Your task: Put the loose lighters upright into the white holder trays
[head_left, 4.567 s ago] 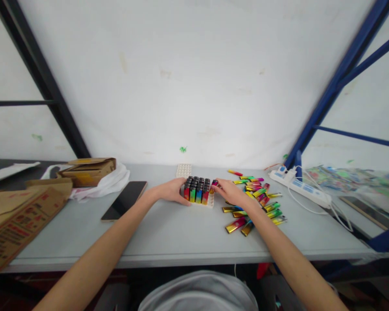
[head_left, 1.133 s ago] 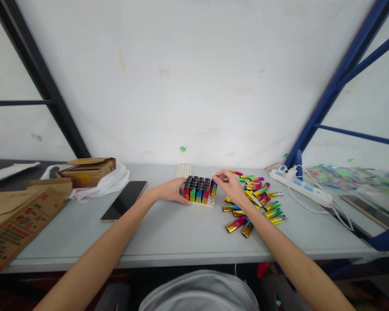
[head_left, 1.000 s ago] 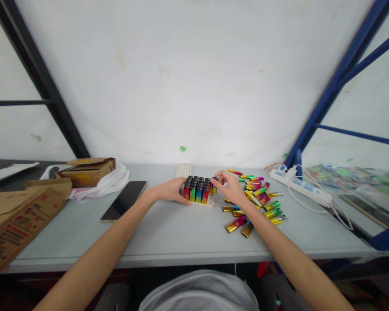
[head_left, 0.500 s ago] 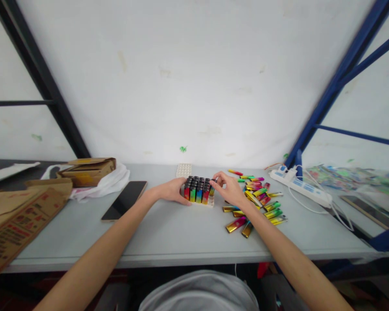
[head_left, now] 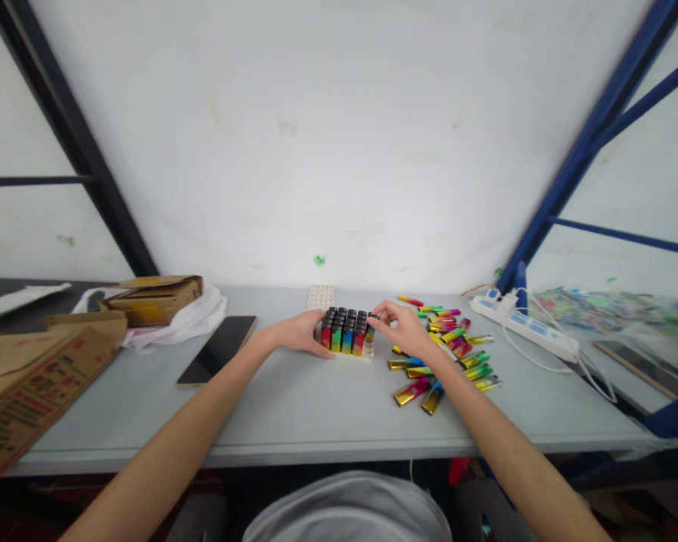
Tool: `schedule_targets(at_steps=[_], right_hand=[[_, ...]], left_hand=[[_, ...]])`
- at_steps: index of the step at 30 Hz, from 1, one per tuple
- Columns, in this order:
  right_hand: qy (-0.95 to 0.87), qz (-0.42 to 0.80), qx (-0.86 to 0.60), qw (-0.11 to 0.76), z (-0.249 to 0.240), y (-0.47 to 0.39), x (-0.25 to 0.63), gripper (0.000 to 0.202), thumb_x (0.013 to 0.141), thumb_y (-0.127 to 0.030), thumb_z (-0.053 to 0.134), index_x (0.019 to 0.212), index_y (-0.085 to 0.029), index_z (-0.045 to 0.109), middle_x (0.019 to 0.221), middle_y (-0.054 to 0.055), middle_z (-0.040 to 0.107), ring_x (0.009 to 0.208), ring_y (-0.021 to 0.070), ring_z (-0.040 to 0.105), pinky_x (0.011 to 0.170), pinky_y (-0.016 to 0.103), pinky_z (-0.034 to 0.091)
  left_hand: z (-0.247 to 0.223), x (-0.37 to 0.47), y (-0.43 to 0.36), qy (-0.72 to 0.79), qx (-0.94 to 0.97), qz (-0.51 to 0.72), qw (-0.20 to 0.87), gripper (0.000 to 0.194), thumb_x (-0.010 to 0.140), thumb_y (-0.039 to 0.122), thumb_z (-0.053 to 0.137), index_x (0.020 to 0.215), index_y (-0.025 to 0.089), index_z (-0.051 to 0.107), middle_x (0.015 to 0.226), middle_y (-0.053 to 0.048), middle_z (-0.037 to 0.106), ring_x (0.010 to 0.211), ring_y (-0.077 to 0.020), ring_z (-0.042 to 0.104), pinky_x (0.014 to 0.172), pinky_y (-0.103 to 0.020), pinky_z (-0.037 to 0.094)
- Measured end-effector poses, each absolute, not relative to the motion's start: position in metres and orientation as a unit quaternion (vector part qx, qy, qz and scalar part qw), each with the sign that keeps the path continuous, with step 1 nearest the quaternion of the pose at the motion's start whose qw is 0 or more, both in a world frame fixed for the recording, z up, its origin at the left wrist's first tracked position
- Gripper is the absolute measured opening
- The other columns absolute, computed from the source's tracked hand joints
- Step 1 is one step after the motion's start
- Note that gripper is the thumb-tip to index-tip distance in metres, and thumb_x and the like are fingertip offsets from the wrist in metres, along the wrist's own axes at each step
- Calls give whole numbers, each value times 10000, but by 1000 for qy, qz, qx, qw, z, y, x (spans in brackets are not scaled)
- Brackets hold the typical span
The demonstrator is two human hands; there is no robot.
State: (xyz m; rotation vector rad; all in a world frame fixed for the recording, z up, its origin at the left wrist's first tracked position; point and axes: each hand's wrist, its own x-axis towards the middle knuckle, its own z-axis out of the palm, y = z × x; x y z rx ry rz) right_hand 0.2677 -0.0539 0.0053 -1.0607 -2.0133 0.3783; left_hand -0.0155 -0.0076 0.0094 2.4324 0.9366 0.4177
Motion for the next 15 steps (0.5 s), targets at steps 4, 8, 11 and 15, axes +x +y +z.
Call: schedule_targets(at_steps=[4,8,11,15], right_hand=[[-803,151,-430,384,5,-53,268,267,934,-455,613,928,-192,652,636,-28,597,583,143,538,611,274,424],[-810,154,-417,381,5,-54,267,301,941,-484,598,1059,-211,643,657,-35,594,582,146,537,596,264,416],[-790,119,-443,407,8,-53,271,311,978,-483,536,1100,-214,633,669,-25,599,589,158,546,604,270,418],[-761,-48,-530,372,12,-46,284,251,1016,-341,448,1047,-194,649,776,50,661,757,216,608,774,325,448]], left_hand=[[9,-16,-7,340,894,148,250,766,611,502,851,1247,155,602,1192,-101,705,1051,-291,661,918,-379,529],[9,-15,-7,351,893,137,246,758,616,497,851,1239,150,593,1208,-110,694,1078,-298,650,936,-387,521],[9,-15,-7,358,892,135,241,744,613,505,851,1215,152,593,1198,-113,690,1070,-300,649,939,-391,518],[9,-16,-7,361,891,136,238,730,599,524,852,1176,152,603,1161,-106,696,1032,-303,656,915,-397,525]])
